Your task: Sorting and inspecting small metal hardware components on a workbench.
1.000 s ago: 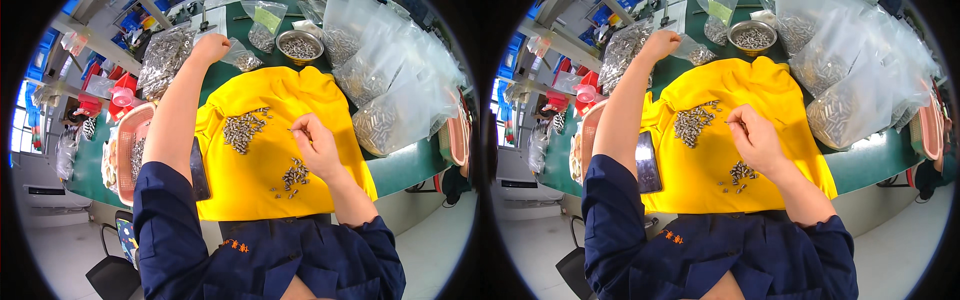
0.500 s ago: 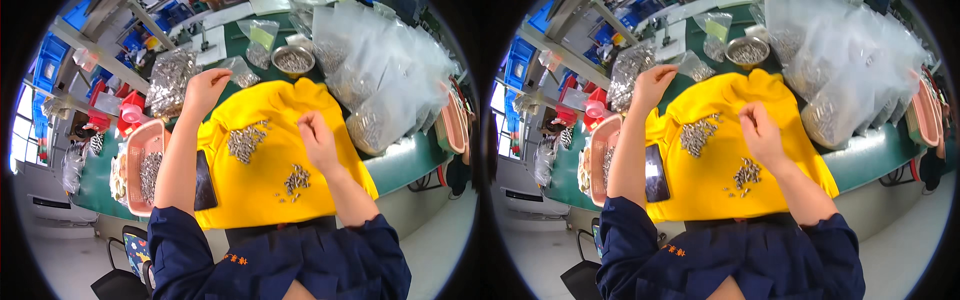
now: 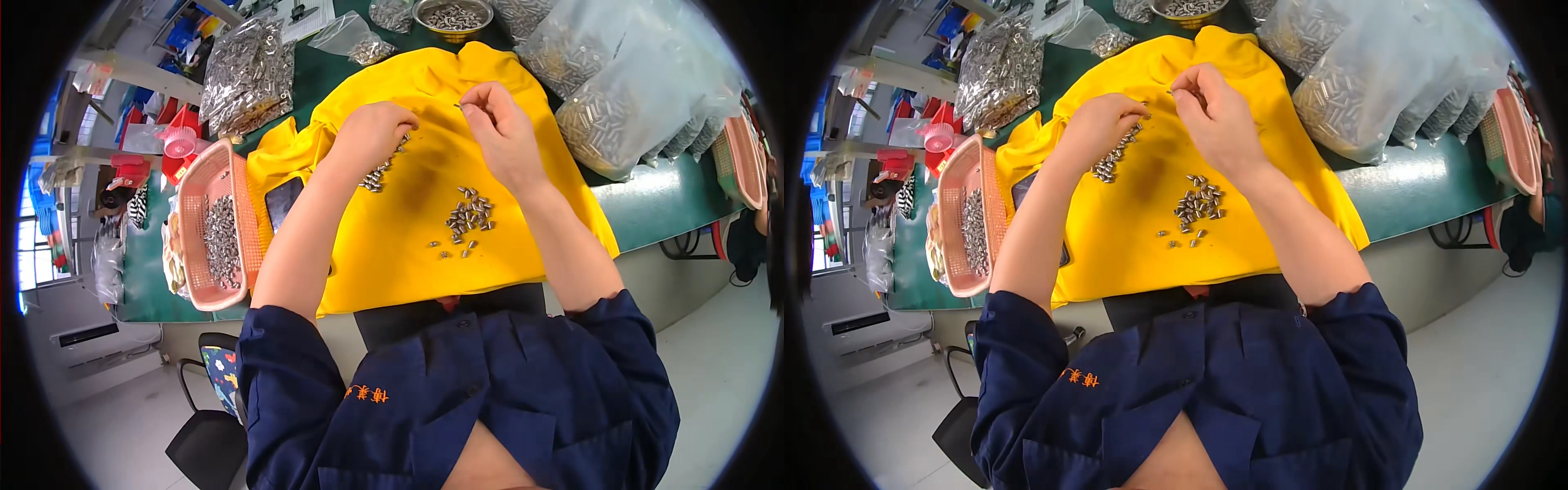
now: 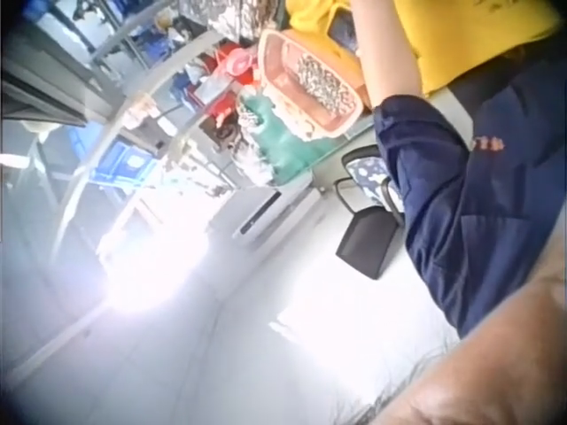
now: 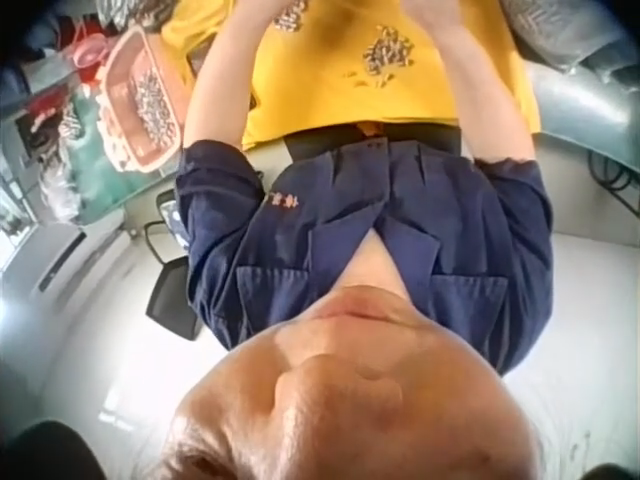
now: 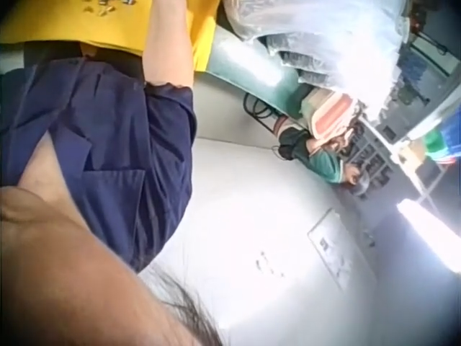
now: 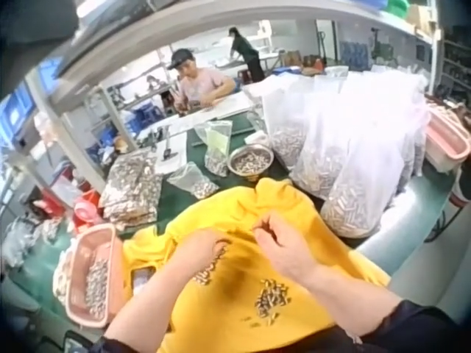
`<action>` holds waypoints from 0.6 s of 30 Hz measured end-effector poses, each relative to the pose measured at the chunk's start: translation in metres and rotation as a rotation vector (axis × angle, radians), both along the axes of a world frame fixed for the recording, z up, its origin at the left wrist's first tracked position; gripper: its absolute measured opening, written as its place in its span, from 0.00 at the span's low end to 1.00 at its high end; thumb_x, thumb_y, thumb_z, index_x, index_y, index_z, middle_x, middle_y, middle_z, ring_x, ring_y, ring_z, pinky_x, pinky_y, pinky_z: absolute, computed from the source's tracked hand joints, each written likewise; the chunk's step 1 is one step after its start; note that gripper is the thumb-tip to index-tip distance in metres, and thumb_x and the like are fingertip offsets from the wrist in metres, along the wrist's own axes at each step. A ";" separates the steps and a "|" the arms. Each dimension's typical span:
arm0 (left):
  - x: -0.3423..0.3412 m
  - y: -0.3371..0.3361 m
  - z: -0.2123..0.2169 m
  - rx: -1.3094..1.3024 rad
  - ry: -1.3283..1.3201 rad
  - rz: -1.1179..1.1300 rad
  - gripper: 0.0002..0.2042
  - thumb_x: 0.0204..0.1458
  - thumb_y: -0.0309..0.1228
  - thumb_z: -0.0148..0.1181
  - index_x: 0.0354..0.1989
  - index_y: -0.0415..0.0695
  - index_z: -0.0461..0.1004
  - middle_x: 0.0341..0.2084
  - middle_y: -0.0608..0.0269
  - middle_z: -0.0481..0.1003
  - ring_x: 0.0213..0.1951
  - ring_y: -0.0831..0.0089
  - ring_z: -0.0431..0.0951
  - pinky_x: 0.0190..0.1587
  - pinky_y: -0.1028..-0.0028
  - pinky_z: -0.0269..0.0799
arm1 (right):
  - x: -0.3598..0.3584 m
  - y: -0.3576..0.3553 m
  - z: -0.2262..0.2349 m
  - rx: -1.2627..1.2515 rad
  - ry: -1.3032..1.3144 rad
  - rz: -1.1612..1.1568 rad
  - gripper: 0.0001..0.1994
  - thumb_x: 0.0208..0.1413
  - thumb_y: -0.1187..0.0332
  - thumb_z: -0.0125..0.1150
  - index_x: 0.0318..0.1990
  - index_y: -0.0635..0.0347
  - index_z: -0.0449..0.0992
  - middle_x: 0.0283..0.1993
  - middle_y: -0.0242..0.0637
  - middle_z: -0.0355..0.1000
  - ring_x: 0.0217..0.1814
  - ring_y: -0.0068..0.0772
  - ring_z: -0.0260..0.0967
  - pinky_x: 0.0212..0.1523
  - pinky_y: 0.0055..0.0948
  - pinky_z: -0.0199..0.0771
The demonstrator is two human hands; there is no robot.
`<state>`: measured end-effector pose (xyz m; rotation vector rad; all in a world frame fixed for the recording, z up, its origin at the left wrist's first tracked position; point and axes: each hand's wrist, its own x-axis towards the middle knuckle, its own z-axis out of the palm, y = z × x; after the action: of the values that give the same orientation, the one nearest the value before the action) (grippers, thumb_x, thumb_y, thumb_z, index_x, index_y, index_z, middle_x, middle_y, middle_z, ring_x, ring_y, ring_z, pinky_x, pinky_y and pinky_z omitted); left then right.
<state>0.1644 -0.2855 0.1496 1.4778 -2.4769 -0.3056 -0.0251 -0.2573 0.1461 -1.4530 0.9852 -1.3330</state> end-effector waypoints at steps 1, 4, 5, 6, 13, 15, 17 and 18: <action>-0.003 -0.004 -0.002 -0.007 -0.013 -0.003 0.08 0.43 0.30 0.50 0.30 0.46 0.75 0.29 0.58 0.74 0.34 0.62 0.73 0.38 0.67 0.67 | 0.000 0.001 0.000 -0.011 -0.009 -0.001 0.03 0.50 0.73 0.47 0.32 0.63 0.65 0.24 0.26 0.62 0.25 0.14 0.55 0.26 0.16 0.59; -0.009 -0.013 -0.011 0.030 -0.056 -0.007 0.09 0.41 0.30 0.51 0.30 0.44 0.75 0.28 0.57 0.73 0.34 0.60 0.72 0.37 0.67 0.67 | -0.001 0.004 0.001 -0.032 0.001 0.007 0.02 0.51 0.74 0.47 0.32 0.62 0.64 0.25 0.24 0.60 0.26 0.12 0.53 0.26 0.14 0.56; -0.009 -0.014 -0.014 0.031 -0.057 -0.009 0.09 0.41 0.30 0.51 0.30 0.44 0.75 0.28 0.57 0.73 0.34 0.60 0.72 0.37 0.67 0.67 | 0.000 0.005 0.001 -0.042 0.021 0.017 0.01 0.52 0.75 0.46 0.33 0.61 0.64 0.25 0.22 0.57 0.26 0.10 0.50 0.26 0.11 0.53; -0.009 -0.015 -0.016 0.020 -0.104 -0.012 0.09 0.41 0.31 0.52 0.30 0.44 0.75 0.28 0.57 0.73 0.33 0.60 0.72 0.37 0.67 0.67 | 0.000 0.006 0.002 -0.040 0.020 0.016 0.01 0.52 0.75 0.46 0.33 0.61 0.64 0.25 0.22 0.57 0.26 0.10 0.50 0.26 0.11 0.53; -0.012 -0.008 -0.007 -0.026 -0.069 0.051 0.08 0.42 0.28 0.53 0.30 0.42 0.73 0.26 0.58 0.73 0.31 0.64 0.73 0.35 0.71 0.68 | 0.000 0.005 0.004 0.000 0.011 0.067 0.02 0.52 0.76 0.47 0.33 0.62 0.64 0.26 0.22 0.58 0.27 0.10 0.52 0.27 0.11 0.54; -0.011 0.008 0.009 0.152 0.253 0.133 0.07 0.42 0.25 0.54 0.31 0.40 0.73 0.26 0.60 0.73 0.30 0.69 0.74 0.34 0.74 0.68 | 0.001 0.005 0.004 0.022 -0.011 0.082 0.02 0.51 0.76 0.47 0.33 0.61 0.64 0.26 0.23 0.59 0.27 0.10 0.52 0.26 0.11 0.54; -0.011 0.025 0.008 0.340 0.580 0.215 0.07 0.43 0.23 0.55 0.32 0.39 0.72 0.27 0.63 0.74 0.29 0.73 0.74 0.33 0.78 0.68 | 0.001 0.005 0.003 0.012 0.023 0.121 0.02 0.50 0.75 0.47 0.32 0.61 0.64 0.25 0.23 0.59 0.26 0.11 0.52 0.26 0.12 0.54; -0.014 0.033 0.002 0.441 0.858 0.226 0.06 0.43 0.22 0.56 0.31 0.38 0.72 0.26 0.63 0.73 0.29 0.76 0.73 0.34 0.80 0.68 | -0.002 0.005 0.002 0.024 0.027 0.114 0.02 0.50 0.75 0.47 0.32 0.61 0.64 0.25 0.23 0.59 0.26 0.11 0.52 0.26 0.12 0.54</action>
<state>0.1504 -0.2526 0.1514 1.3391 -1.5973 -1.2033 -0.0271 -0.2520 0.1486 -1.4901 0.9186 -1.2181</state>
